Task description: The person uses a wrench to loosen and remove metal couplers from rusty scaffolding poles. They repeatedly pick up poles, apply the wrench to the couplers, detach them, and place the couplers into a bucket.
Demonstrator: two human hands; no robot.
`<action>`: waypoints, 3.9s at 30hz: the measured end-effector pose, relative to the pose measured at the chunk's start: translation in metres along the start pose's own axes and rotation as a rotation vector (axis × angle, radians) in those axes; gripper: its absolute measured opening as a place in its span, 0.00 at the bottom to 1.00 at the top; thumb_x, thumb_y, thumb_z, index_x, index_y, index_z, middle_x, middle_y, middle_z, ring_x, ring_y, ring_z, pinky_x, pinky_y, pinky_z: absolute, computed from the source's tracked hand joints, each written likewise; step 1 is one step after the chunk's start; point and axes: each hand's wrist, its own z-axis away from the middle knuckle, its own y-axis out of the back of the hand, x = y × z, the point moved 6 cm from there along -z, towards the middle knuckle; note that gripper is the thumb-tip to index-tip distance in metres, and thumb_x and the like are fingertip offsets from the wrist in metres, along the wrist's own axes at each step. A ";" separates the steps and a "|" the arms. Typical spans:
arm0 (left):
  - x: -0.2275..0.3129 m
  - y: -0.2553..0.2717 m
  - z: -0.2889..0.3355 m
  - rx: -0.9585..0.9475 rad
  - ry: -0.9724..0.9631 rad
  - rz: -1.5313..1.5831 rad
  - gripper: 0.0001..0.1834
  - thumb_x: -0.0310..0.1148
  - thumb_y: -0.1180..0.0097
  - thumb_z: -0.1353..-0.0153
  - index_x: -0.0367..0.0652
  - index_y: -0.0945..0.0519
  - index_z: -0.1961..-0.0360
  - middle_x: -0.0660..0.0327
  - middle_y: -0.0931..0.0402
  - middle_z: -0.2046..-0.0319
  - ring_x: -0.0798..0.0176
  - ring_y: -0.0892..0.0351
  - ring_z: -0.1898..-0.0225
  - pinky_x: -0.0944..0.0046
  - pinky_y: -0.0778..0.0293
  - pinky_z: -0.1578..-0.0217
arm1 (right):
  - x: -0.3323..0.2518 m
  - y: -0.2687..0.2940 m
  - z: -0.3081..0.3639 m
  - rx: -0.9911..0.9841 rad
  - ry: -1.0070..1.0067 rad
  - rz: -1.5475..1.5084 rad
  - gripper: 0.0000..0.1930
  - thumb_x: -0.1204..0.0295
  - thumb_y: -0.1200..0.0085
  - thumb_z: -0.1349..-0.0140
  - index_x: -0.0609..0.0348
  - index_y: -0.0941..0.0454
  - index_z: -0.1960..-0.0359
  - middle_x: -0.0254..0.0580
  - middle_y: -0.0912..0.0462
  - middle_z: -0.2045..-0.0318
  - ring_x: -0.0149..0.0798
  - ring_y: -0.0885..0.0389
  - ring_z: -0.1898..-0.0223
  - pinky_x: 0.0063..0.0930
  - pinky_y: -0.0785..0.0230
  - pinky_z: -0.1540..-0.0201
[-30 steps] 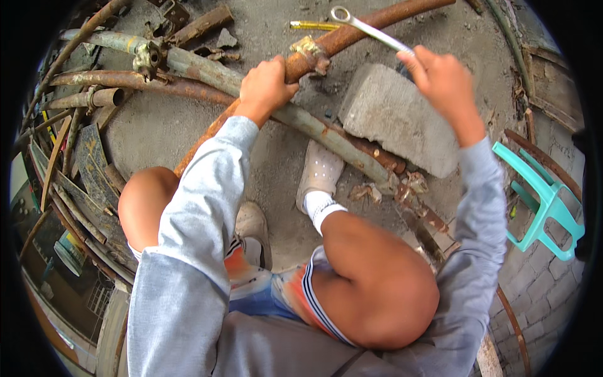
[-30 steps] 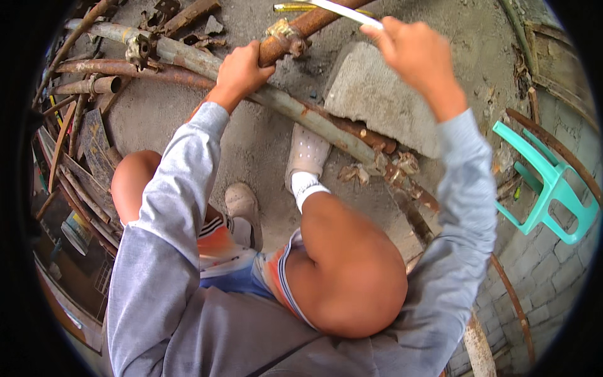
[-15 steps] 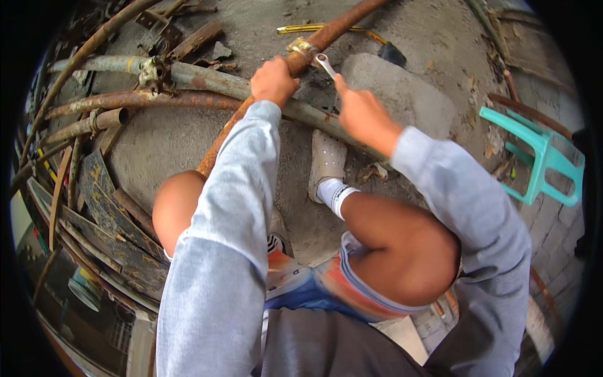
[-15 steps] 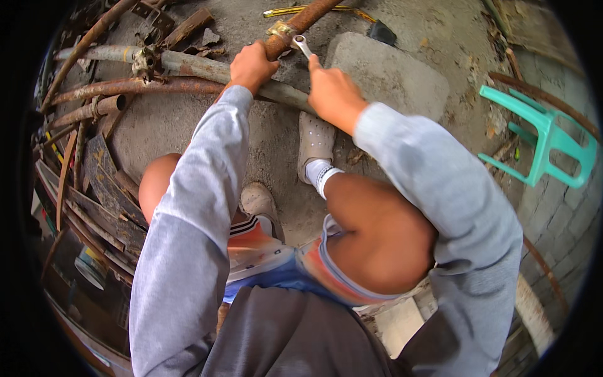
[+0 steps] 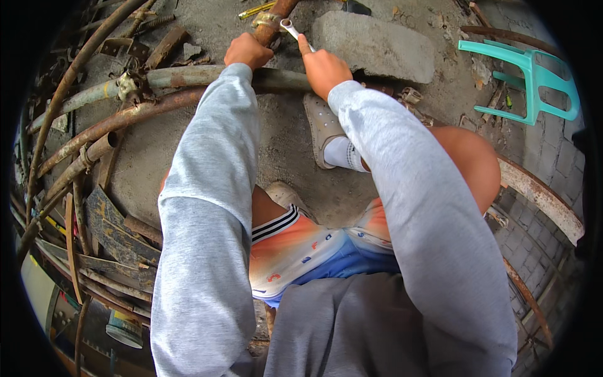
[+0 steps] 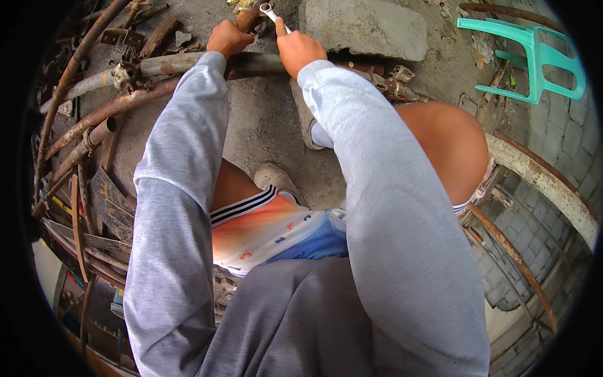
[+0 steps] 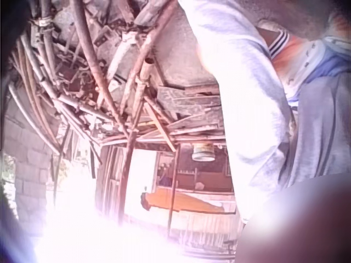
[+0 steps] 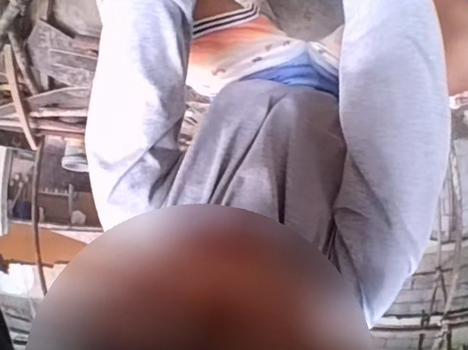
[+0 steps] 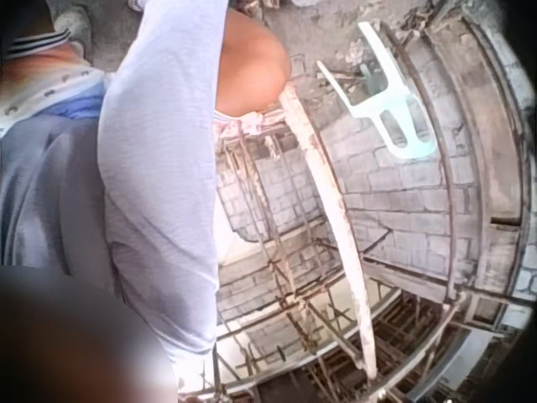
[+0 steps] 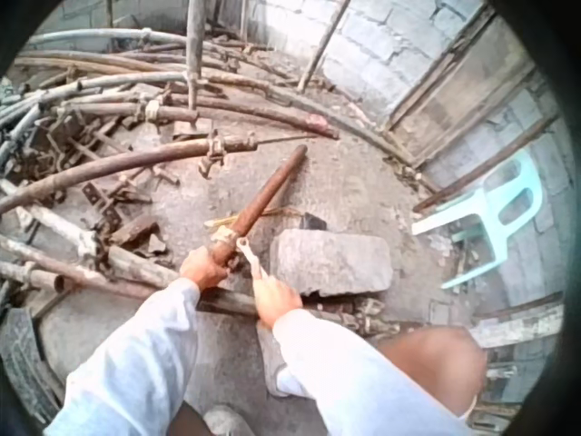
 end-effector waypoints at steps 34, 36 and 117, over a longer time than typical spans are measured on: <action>-0.003 -0.004 -0.025 -0.155 -0.131 0.052 0.31 0.42 0.30 0.57 0.30 0.16 0.54 0.40 0.17 0.53 0.45 0.17 0.48 0.55 0.23 0.46 | 0.018 0.001 0.012 -0.005 -0.070 -0.200 0.39 0.77 0.45 0.40 0.29 0.39 0.27 0.53 0.15 0.67 0.55 0.14 0.65 0.49 0.21 0.58; -0.007 -0.007 -0.027 -0.186 -0.144 0.042 0.30 0.42 0.30 0.57 0.29 0.16 0.55 0.40 0.17 0.55 0.45 0.16 0.49 0.54 0.22 0.48 | 0.016 -0.003 0.013 0.010 -0.058 -0.214 0.39 0.76 0.45 0.40 0.29 0.39 0.27 0.53 0.15 0.67 0.55 0.14 0.65 0.49 0.21 0.58; -0.067 0.090 0.160 -0.129 0.012 0.109 0.38 0.48 0.29 0.49 0.37 0.27 0.42 0.43 0.19 0.56 0.46 0.17 0.51 0.52 0.22 0.52 | 0.000 0.050 0.076 1.170 -0.377 -1.269 0.27 0.84 0.42 0.36 0.55 0.50 0.82 0.31 0.44 0.88 0.27 0.49 0.85 0.31 0.54 0.82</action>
